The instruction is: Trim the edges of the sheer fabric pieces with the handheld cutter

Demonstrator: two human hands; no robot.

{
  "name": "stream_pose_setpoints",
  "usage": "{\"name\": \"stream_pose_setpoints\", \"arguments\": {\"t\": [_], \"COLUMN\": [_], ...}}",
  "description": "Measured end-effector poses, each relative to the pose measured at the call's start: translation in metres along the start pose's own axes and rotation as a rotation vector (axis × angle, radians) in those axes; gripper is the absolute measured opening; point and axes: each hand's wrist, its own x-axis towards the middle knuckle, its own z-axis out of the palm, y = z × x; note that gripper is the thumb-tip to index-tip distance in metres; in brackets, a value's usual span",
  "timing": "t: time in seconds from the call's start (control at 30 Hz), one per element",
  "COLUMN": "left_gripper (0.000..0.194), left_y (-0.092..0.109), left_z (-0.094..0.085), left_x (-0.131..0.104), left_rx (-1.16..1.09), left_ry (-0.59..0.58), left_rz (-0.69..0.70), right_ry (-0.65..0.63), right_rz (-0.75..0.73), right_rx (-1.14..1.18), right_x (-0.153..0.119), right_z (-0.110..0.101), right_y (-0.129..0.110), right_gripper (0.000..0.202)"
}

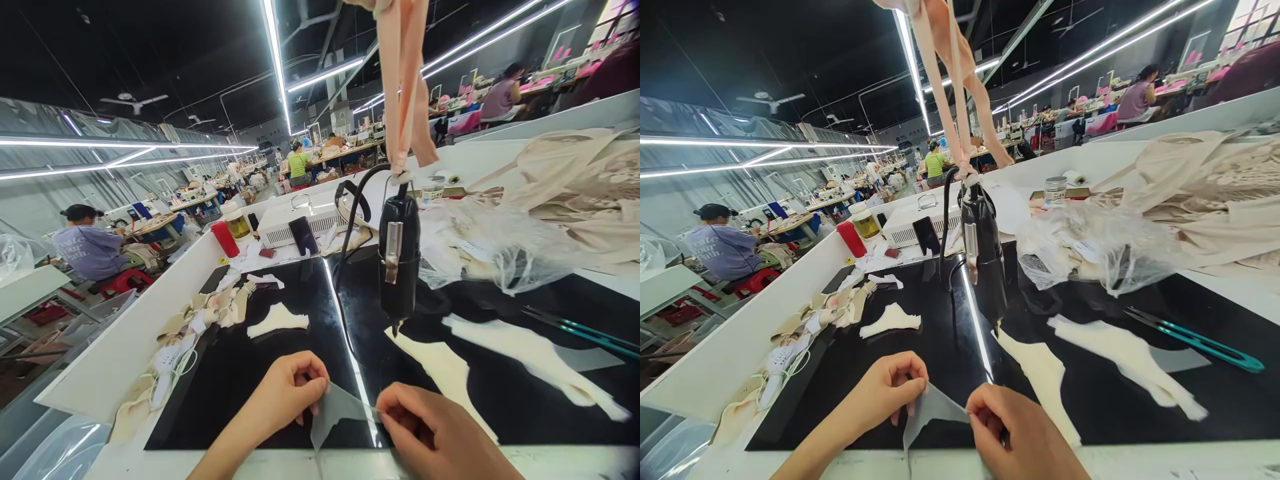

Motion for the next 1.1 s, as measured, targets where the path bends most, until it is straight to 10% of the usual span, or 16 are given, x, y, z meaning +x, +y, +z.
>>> {"name": "stream_pose_setpoints", "arguments": {"t": [0.73, 0.93, 1.1], "left_gripper": [0.011, 0.021, 0.022], "left_y": [0.01, -0.006, -0.022], "left_z": [0.004, 0.007, 0.003], "left_x": [-0.001, -0.007, 0.009], "left_rx": [0.377, 0.67, 0.766], "left_ry": [0.22, 0.11, 0.166], "left_rz": [0.187, 0.534, 0.776], "right_ry": [0.168, 0.194, 0.26], "right_rz": [-0.402, -0.462, -0.332], "right_rx": [-0.43, -0.566, -0.714], "right_x": [-0.001, -0.012, -0.016], "right_z": [0.001, -0.012, -0.068], "right_y": [0.032, 0.022, 0.036], "right_gripper": [0.019, 0.029, 0.025]}}
